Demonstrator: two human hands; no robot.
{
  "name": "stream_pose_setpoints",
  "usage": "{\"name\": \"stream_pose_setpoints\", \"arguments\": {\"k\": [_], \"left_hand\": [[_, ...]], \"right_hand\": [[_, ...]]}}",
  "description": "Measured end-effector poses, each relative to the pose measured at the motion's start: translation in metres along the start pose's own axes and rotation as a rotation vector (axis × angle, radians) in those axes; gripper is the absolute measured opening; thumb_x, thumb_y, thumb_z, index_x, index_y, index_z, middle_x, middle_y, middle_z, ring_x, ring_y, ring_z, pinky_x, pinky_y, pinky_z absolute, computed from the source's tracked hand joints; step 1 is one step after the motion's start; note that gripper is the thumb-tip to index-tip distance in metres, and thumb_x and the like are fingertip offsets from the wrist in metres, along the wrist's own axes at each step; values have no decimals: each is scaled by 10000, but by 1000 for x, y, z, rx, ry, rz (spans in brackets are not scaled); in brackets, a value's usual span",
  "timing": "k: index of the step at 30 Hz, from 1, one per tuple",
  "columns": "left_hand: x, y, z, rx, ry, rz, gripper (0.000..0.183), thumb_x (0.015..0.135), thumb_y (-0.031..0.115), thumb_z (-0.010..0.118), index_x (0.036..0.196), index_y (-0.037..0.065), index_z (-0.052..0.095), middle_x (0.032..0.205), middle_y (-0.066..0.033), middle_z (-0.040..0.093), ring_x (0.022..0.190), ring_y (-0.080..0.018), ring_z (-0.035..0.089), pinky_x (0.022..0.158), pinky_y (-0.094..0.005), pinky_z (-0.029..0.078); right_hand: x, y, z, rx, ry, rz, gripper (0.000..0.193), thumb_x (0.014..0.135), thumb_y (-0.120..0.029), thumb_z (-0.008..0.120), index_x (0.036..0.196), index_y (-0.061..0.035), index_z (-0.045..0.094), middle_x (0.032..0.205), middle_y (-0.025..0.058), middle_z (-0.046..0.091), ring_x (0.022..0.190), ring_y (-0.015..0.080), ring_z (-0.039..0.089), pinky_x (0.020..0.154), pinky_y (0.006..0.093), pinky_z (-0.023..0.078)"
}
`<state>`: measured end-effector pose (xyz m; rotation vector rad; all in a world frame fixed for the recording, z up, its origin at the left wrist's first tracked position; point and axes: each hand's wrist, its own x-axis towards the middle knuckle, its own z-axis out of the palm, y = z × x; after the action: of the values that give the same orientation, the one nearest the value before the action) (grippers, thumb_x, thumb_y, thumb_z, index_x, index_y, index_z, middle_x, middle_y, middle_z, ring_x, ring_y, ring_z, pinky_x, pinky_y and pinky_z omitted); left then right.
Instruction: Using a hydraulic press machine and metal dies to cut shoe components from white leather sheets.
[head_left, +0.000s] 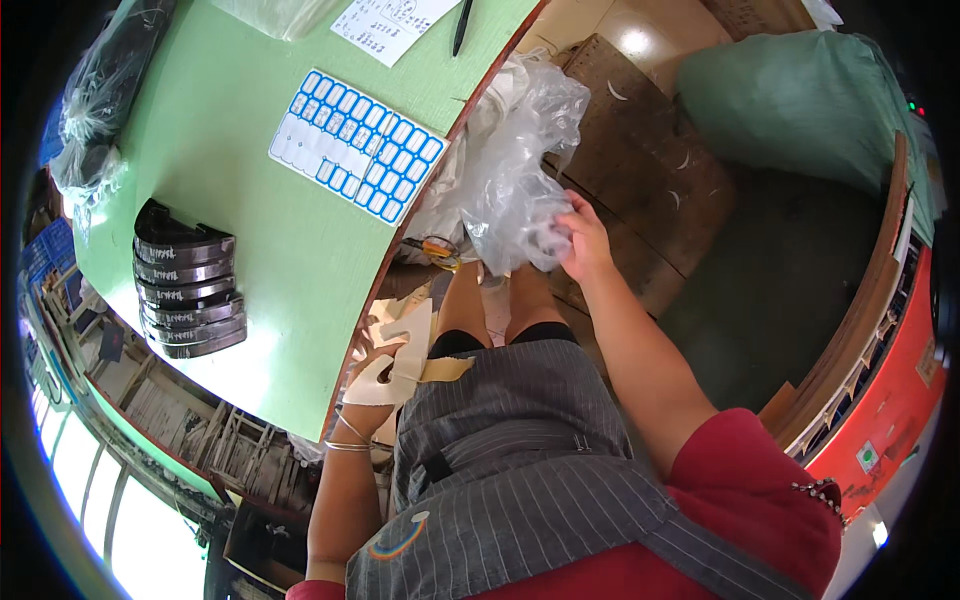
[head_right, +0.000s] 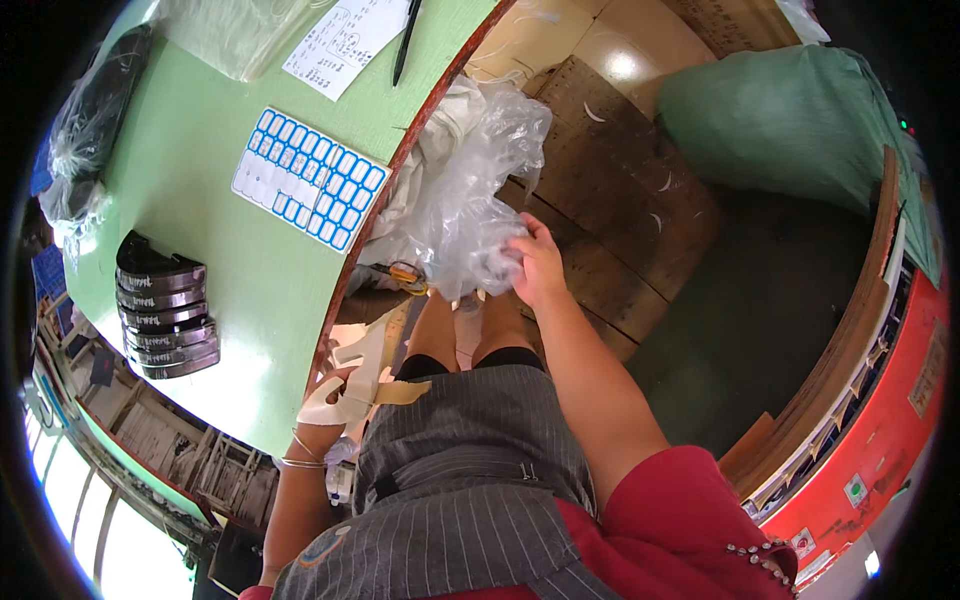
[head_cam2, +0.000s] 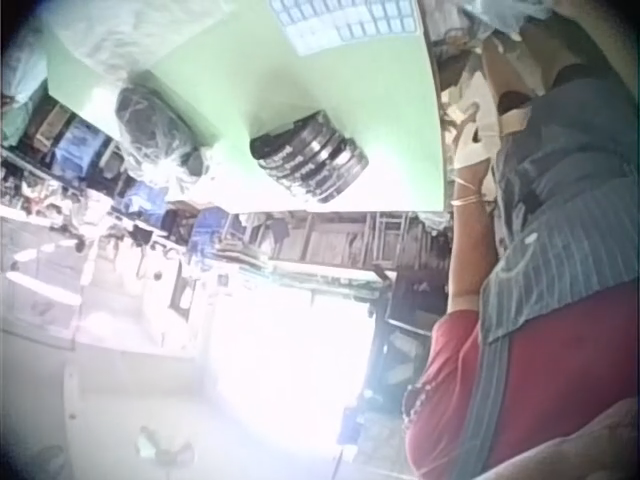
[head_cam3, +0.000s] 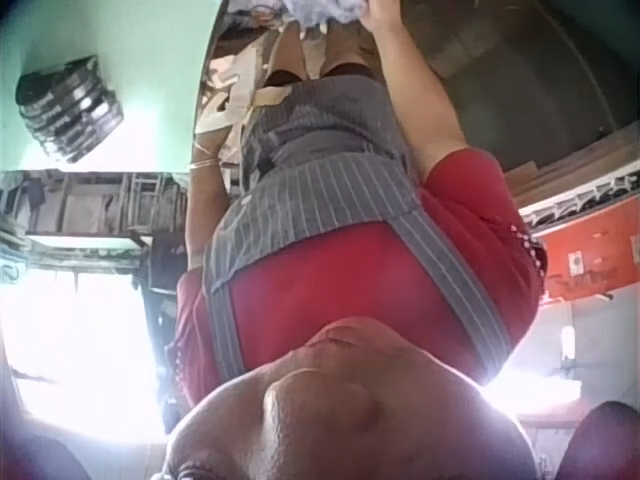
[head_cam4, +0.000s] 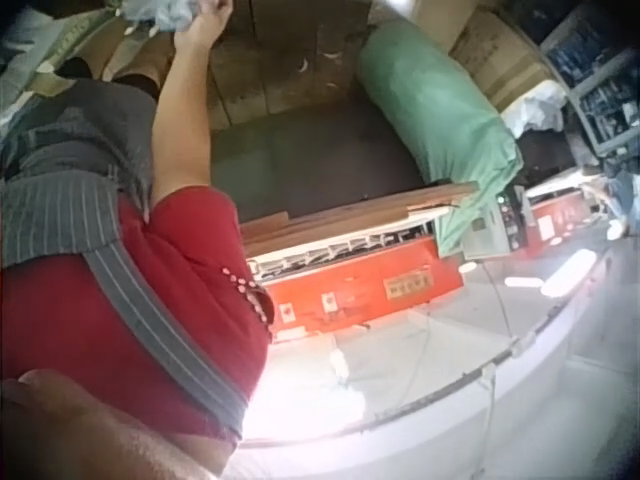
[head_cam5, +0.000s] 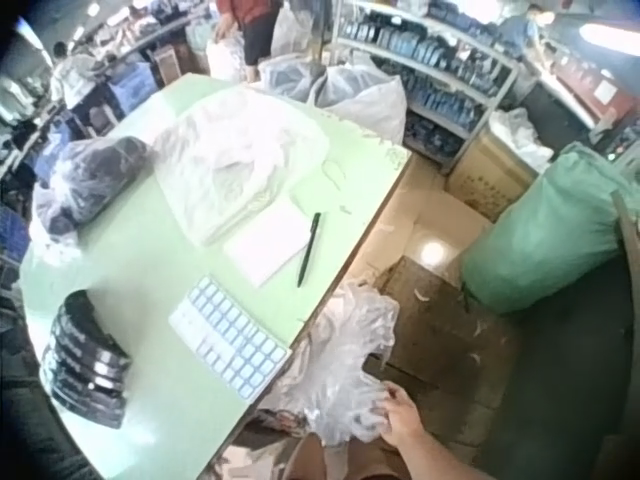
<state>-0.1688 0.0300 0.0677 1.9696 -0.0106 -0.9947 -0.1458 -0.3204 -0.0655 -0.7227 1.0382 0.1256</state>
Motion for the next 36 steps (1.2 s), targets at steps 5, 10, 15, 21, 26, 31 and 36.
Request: {"name": "stream_pose_setpoints", "arguments": {"k": [5, 10, 15, 21, 26, 31, 36], "left_hand": [[-3, -1, -3, -748, -106, -298, 581, 850, 492, 540, 1148, -5, 512, 1061, -89, 583, 986, -164, 559, 870, -287, 456], [1, 39, -1, -970, -312, -262, 347, 888, 304, 558, 1100, 30, 526, 966, -49, 609, 855, -117, 589, 750, -241, 489], [0, 41, 5, -1033, -410, -308, 201, 883, 140, 528, 1064, 54, 531, 981, -50, 585, 930, -163, 585, 792, -302, 513], [-12, 56, -2, -1467, -514, -556, 391, 836, 26, 567, 1220, 62, 502, 1188, -99, 552, 1044, -244, 548, 769, -364, 532], [-11, 119, -26, -1211, -141, -217, 764, 621, -14, 766, 1297, 64, 418, 1022, -54, 603, 824, -204, 627, 720, -332, 529], [-10, 138, -39, -994, -357, -141, 530, 654, 21, 776, 1059, 101, 443, 1051, -71, 575, 946, -193, 582, 809, -313, 482], [14, 187, -24, -714, -695, 232, 572, 828, 48, 608, 1330, 65, 335, 1145, -91, 529, 1005, -140, 536, 876, -272, 425]], "right_hand": [[-49, -4, -14, 45, -15, 209, 289, 890, -132, 524, 1151, -11, 501, 981, 103, 593, 858, 210, 598, 764, 337, 508], [-90, -1, -30, 303, 43, 401, 353, 924, -321, 497, 1106, -23, 548, 1023, 123, 617, 897, 260, 614, 806, 412, 506], [-114, -22, -26, 246, -78, 423, 411, 894, -346, 549, 1175, -47, 520, 1057, 102, 601, 992, 238, 583, 858, 386, 479], [-139, -21, 33, -4, -243, 199, 514, 782, 18, 613, 1250, -54, 413, 1099, 54, 531, 968, 196, 563, 844, 321, 485], [-132, -40, 47, -97, -26, 126, 479, 791, 73, 510, 1242, -50, 408, 1029, 85, 564, 775, 168, 583, 665, 299, 517], [-148, -71, 72, -539, 53, 44, 269, 828, 4, 523, 1095, -24, 546, 921, 74, 592, 827, 169, 581, 718, 278, 486], [-187, -93, 102, -1067, -218, -574, 205, 822, 21, 523, 1015, -18, 580, 898, 73, 604, 834, 168, 595, 772, 279, 470]]}}
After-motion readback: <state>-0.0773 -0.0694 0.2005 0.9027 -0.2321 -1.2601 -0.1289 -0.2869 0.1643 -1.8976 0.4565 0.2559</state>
